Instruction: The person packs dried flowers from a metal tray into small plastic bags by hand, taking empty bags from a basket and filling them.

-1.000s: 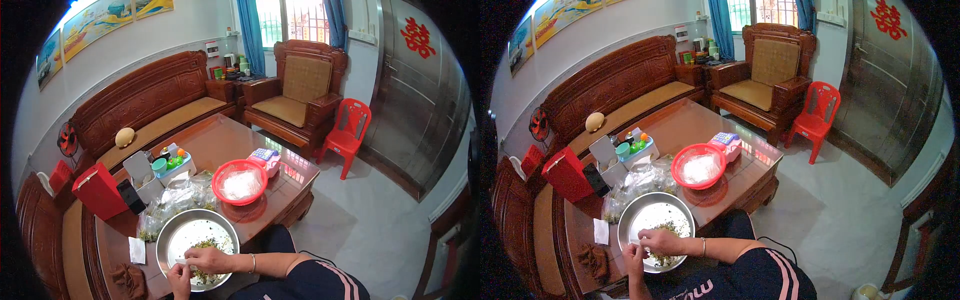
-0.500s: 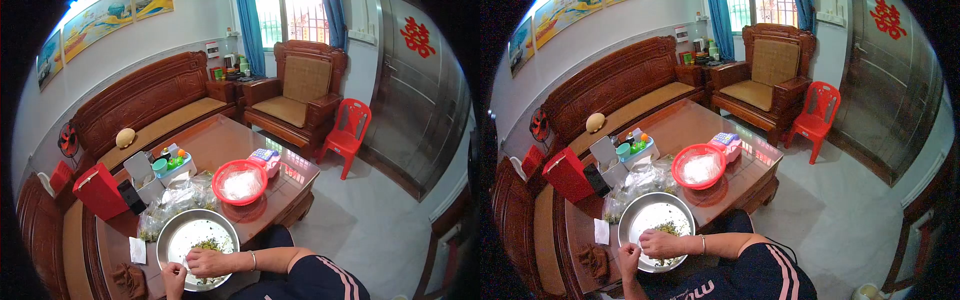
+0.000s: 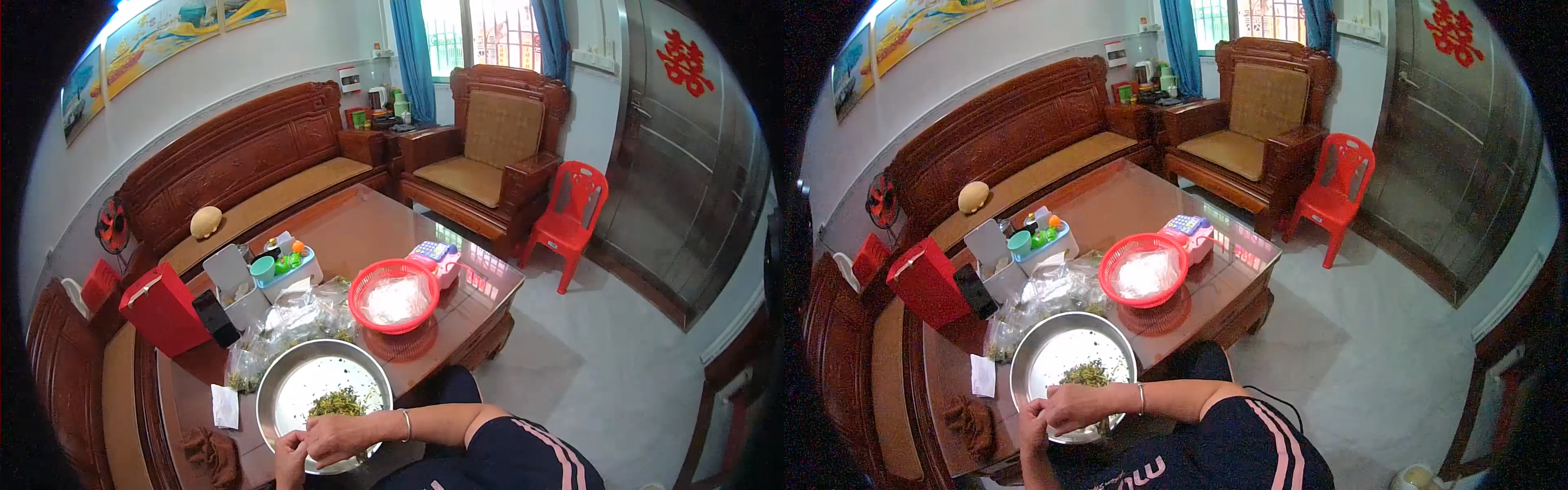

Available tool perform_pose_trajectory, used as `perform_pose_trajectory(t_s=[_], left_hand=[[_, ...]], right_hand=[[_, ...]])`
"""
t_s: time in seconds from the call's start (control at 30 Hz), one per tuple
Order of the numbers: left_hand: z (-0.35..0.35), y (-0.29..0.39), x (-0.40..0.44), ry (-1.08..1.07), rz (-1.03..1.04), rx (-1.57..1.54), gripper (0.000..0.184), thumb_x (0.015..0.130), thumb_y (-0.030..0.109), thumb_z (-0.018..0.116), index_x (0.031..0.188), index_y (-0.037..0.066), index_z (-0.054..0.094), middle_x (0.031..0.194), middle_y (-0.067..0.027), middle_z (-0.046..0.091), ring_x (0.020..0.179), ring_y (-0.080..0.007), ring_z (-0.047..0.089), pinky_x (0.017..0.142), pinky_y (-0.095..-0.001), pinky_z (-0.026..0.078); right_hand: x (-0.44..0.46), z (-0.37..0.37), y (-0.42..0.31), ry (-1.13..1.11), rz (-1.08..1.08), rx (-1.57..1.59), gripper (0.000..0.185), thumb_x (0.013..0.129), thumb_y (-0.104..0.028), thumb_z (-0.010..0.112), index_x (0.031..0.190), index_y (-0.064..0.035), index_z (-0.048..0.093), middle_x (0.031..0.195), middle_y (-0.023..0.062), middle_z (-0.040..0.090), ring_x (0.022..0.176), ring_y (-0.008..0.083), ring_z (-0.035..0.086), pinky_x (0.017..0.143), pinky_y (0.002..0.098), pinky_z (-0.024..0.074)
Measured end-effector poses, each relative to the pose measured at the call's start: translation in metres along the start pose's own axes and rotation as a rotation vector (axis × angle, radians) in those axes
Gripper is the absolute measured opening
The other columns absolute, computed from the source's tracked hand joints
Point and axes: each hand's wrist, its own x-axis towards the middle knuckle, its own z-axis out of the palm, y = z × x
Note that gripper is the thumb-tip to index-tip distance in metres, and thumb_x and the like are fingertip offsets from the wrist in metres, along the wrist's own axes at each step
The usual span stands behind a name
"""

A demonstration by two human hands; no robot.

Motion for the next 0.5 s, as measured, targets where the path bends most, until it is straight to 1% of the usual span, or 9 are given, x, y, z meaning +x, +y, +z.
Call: perform_pose_trajectory(t_s=[0.13,0.17,0.3,0.33,0.37,0.4,0.43,0.47,0.5], left_hand=[[0.000,-0.009,0.000,-0.044,-0.054,-0.278,0.010,0.075,0.003,0.053,0.073,-0.002,0.061,0.070,-0.0065,0.060,0.062,-0.0107,0.053,0.057,-0.0196,0.044],[0.000,-0.011,0.001,-0.042,-0.054,-0.278,0.010,0.075,0.003,0.053,0.073,-0.002,0.061,0.070,-0.0065,0.060,0.062,-0.0107,0.053,0.057,-0.0196,0.044],[0.008,-0.021,0.000,-0.048,-0.029,-0.470,0.020,0.083,0.016,0.051,0.090,-0.001,0.060,0.084,-0.0112,0.060,0.069,-0.0141,0.056,0.059,-0.0236,0.047],[0.005,-0.021,-0.001,-0.074,-0.124,-0.546,0.029,0.088,0.024,0.047,0.099,0.000,0.055,0.087,-0.0115,0.060,0.069,-0.0153,0.057,0.059,-0.0245,0.048],[0.001,-0.021,-0.003,-0.093,-0.221,-0.622,0.037,0.093,0.033,0.042,0.108,0.000,0.050,0.089,-0.0117,0.059,0.069,-0.0165,0.058,0.058,-0.0254,0.049],[0.000,-0.023,-0.006,-0.069,-0.232,-0.623,0.037,0.093,0.033,0.042,0.108,0.000,0.050,0.089,-0.0117,0.059,0.069,-0.0165,0.058,0.058,-0.0254,0.049],[-0.002,-0.024,-0.006,-0.162,-0.224,-0.704,0.044,0.093,0.039,0.037,0.115,0.002,0.045,0.099,-0.0136,0.057,0.074,-0.0186,0.059,0.061,-0.0280,0.049],[-0.006,-0.027,-0.008,-0.242,-0.217,-0.787,0.052,0.093,0.045,0.032,0.123,0.003,0.040,0.108,-0.0155,0.055,0.078,-0.0206,0.060,0.063,-0.0306,0.050],[-0.008,-0.031,-0.009,-0.195,-0.242,-0.842,0.053,0.093,0.046,0.030,0.125,0.005,0.038,0.111,-0.0164,0.054,0.080,-0.0206,0.059,0.065,-0.0320,0.050]], right_hand=[[0.005,-0.005,-0.005,0.002,0.165,0.142,0.016,0.077,-0.012,0.057,0.067,-0.0070,0.047,0.061,0.0061,0.051,0.053,0.0224,0.046,0.059,0.0321,0.0395],[0.005,-0.006,-0.005,0.002,0.164,0.143,0.016,0.077,-0.012,0.057,0.067,-0.0070,0.047,0.061,0.0061,0.051,0.053,0.0224,0.046,0.059,0.0321,0.0395],[0.007,-0.007,-0.001,0.109,0.469,0.378,0.015,0.079,-0.014,0.057,0.069,-0.0055,0.049,0.059,0.0070,0.053,0.049,0.0210,0.047,0.051,0.0287,0.0378],[0.007,-0.005,0.007,0.122,0.491,0.275,0.013,0.082,-0.014,0.054,0.073,-0.0050,0.053,0.061,0.0058,0.057,0.048,0.0175,0.049,0.047,0.0266,0.0362],[0.005,-0.004,0.014,0.102,0.635,0.372,0.013,0.083,-0.017,0.052,0.075,-0.0061,0.056,0.062,0.0033,0.057,0.049,0.0152,0.049,0.049,0.0259,0.0377],[0.006,-0.009,0.015,0.145,0.771,0.419,0.015,0.083,-0.018,0.051,0.076,-0.0062,0.056,0.062,0.0025,0.058,0.049,0.0140,0.049,0.050,0.0253,0.0381],[0.007,-0.012,0.015,0.180,0.909,0.477,0.016,0.083,-0.019,0.050,0.076,-0.0063,0.057,0.063,0.0017,0.058,0.050,0.0128,0.049,0.050,0.0247,0.0386],[0.005,-0.009,0.021,0.257,0.957,0.550,0.019,0.083,-0.021,0.049,0.077,-0.0065,0.059,0.065,0.0014,0.059,0.052,0.0119,0.049,0.051,0.0232,0.0394],[0.001,-0.006,0.029,0.319,0.977,0.539,0.019,0.083,-0.021,0.049,0.077,-0.0072,0.062,0.067,0.0012,0.060,0.052,0.0106,0.049,0.051,0.0226,0.0398]])
